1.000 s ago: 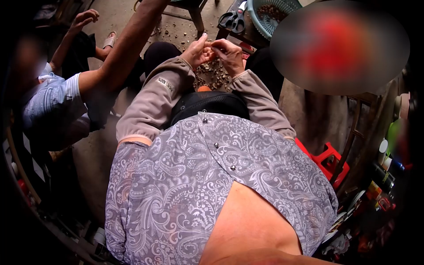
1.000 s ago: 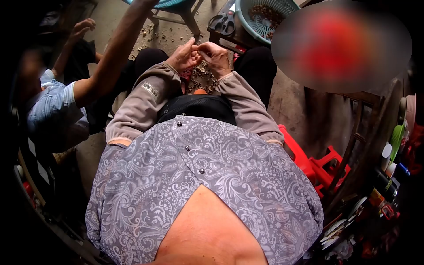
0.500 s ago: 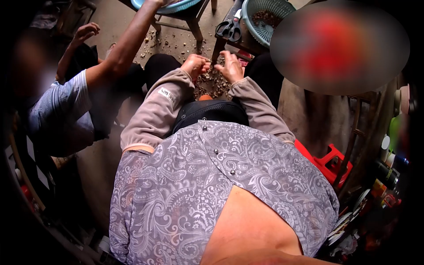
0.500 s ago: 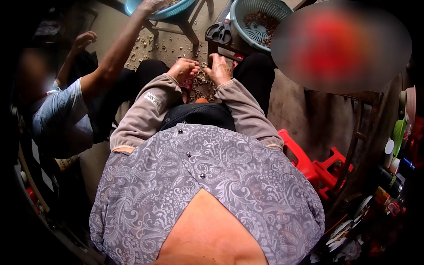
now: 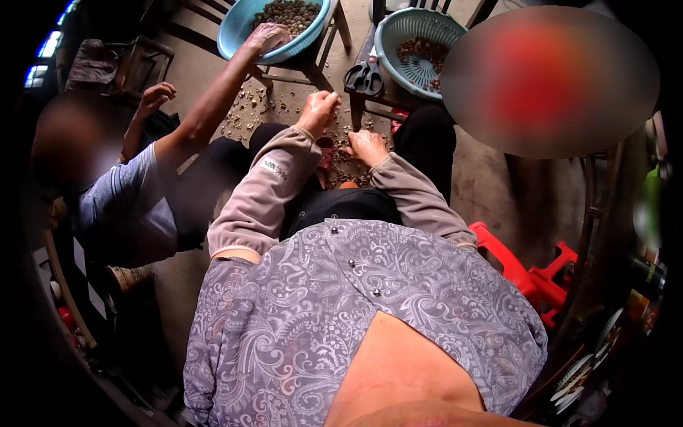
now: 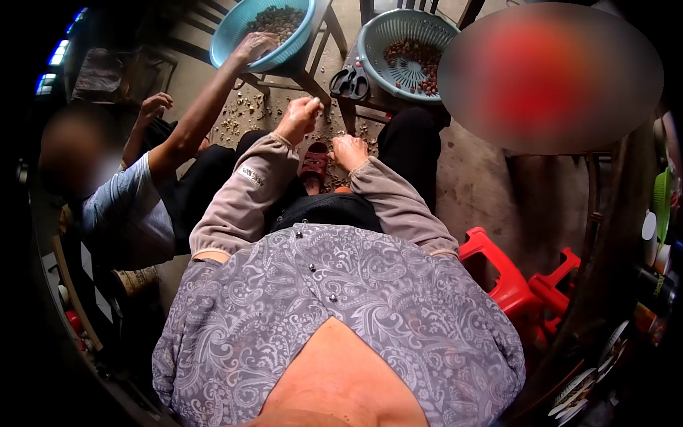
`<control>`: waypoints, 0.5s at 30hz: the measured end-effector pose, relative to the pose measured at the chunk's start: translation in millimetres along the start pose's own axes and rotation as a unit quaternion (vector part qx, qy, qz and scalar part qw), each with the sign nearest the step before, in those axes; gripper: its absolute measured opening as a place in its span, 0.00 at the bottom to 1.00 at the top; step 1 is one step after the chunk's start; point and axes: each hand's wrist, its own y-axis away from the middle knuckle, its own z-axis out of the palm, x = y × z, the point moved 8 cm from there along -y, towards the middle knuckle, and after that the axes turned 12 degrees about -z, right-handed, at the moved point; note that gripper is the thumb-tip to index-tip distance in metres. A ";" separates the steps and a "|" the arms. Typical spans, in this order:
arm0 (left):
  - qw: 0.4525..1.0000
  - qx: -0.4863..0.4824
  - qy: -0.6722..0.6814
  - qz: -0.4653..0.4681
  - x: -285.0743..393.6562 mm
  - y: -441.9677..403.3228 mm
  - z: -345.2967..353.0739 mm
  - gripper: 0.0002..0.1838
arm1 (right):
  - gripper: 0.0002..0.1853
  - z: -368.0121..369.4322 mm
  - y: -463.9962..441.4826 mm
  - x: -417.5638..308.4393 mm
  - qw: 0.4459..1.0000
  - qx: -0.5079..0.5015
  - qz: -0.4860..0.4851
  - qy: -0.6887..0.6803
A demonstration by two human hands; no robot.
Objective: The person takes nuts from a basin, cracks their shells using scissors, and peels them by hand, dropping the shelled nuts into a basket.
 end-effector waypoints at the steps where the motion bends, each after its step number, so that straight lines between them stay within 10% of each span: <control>1: 0.998 -0.043 -0.001 0.034 27.6 3.5 17.5 0.12 | 0.21 -3.7 0.3 -4.9 0.999 0.027 -0.021 -0.004; 4: 0.974 -0.197 0.048 0.096 105.6 -2.6 82.6 0.21 | 0.22 -6.4 -3.1 -8.9 0.992 0.099 -0.074 -0.032; 8: 0.936 -0.123 -0.187 0.271 179.8 59.1 137.3 0.38 | 0.20 -50.4 -4.1 -22.9 0.986 0.141 -0.029 -0.086; 15: 0.960 0.085 -0.161 0.211 124.9 20.3 32.5 0.19 | 0.09 -38.0 0.9 -25.7 0.979 0.117 -0.048 -0.159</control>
